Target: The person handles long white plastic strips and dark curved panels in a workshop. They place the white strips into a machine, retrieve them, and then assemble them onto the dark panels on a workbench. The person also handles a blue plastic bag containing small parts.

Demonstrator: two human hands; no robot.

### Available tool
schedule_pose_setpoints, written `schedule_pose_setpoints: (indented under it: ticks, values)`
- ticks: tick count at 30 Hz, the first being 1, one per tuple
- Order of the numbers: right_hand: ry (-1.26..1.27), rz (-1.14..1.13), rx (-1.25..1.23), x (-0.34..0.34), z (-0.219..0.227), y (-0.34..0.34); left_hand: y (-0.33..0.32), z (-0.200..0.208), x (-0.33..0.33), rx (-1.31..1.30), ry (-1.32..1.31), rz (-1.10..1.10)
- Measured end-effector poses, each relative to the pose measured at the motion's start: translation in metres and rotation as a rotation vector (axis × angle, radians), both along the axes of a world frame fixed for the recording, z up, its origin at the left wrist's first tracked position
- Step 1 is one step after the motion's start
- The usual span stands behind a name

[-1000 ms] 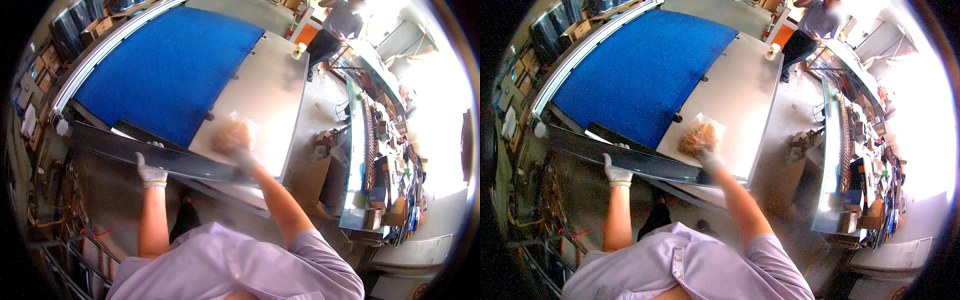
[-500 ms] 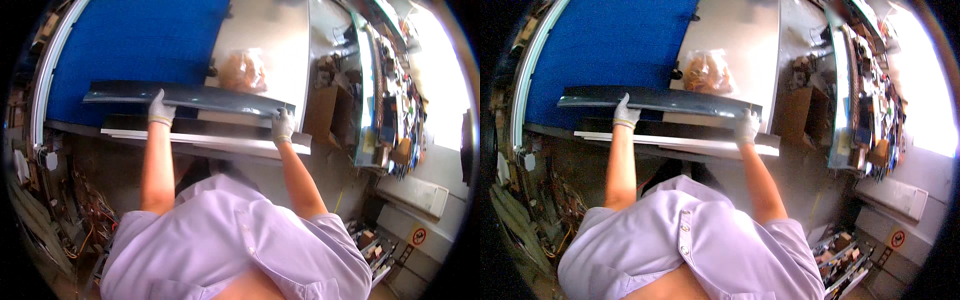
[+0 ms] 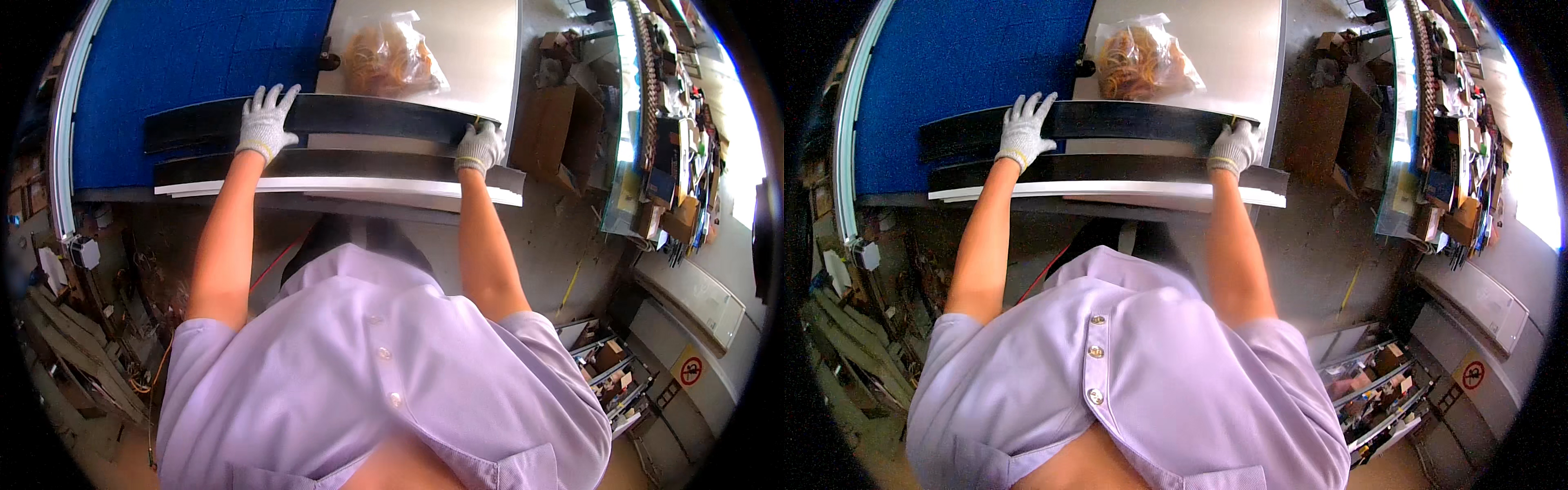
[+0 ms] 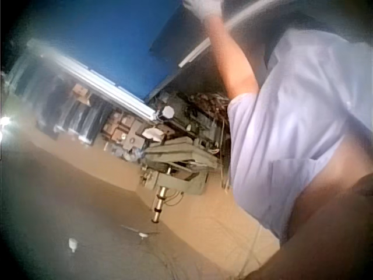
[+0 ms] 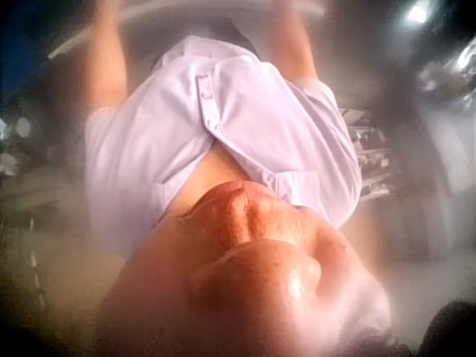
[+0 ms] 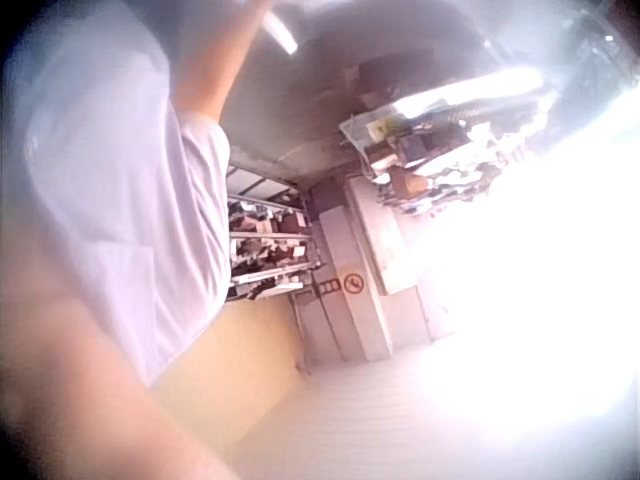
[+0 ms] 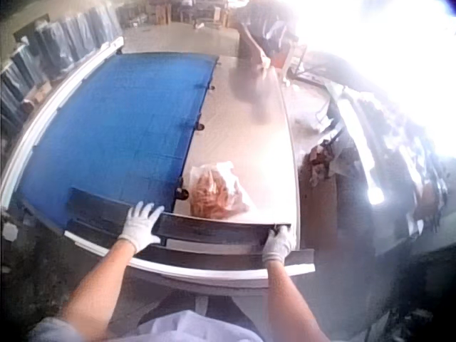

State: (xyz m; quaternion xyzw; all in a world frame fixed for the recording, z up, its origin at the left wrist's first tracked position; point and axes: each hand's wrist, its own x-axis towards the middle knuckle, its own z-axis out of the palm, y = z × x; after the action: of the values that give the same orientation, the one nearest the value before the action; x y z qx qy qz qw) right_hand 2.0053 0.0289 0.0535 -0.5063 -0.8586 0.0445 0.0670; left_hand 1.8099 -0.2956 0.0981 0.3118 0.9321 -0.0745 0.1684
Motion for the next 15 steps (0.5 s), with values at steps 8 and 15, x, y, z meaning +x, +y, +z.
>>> schedule_pose_setpoints:
  ticks: [8, 15]
  values:
    - [1.114, -0.078, -1.61, 0.044, 0.025, 0.099, -0.003, -0.03, -0.001, 0.182, 0.03, 0.057]
    - [0.676, 0.216, -0.679, 0.102, 0.069, 0.18, 0.008, -0.022, -0.004, 0.02, -0.011, 0.056]
